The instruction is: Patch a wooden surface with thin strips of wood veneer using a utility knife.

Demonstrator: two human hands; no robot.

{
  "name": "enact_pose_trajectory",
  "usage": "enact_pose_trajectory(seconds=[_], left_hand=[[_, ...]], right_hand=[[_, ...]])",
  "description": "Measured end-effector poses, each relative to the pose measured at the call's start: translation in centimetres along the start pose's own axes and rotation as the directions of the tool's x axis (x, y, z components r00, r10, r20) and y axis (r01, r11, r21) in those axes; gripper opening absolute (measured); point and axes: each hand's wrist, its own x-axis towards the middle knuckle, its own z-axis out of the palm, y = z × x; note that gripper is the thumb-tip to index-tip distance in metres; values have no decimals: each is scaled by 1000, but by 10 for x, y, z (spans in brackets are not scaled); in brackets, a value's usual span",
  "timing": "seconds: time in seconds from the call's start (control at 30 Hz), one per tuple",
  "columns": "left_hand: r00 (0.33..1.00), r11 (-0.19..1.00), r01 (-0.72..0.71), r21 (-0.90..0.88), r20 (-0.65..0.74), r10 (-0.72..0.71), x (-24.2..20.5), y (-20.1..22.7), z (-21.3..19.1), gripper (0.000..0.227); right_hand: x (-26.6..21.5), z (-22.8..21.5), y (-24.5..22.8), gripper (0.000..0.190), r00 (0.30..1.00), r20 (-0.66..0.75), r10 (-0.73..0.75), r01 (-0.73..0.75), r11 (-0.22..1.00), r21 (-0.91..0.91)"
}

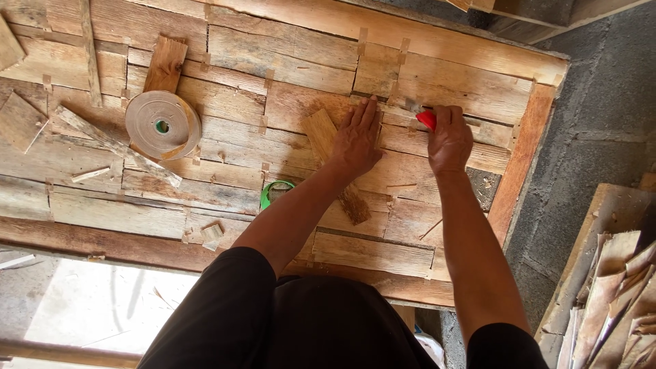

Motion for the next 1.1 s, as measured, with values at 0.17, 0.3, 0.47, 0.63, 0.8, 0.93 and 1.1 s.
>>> enact_pose_trajectory(seconds=[0.17, 0.3, 0.47, 0.63, 0.8, 0.93, 1.1], left_hand=[[999, 996, -43, 73, -20, 45, -7, 2, -14, 90], [979, 957, -63, 284, -166, 114, 12, -4, 16, 68], [972, 969, -106, 221, -183, 148, 13, -12, 13, 66], [947, 988, -126, 86, -287, 146, 16, -16, 23, 58], [946, 978, -136, 160, -272, 176, 19, -21, 25, 55], [946, 978, -144, 150, -270, 180, 17, -21, 19, 59], [937, 975, -156, 161, -287, 198, 20, -24, 28, 55]], right_hand=[[-20, 15, -25, 33, 920, 199, 338, -390, 834, 389], [-14, -24, -88, 41, 695, 596, 403, -711, 511, 483], [-31, -6, -115, 61, 849, 391, 355, -510, 743, 433], [-32, 9, -124, 60, 860, 333, 387, -494, 797, 349], [-32, 20, -124, 60, 875, 292, 387, -471, 820, 326], [-27, 16, -128, 54, 839, 344, 421, -526, 788, 319], [-33, 31, -121, 51, 895, 245, 372, -434, 852, 293]])
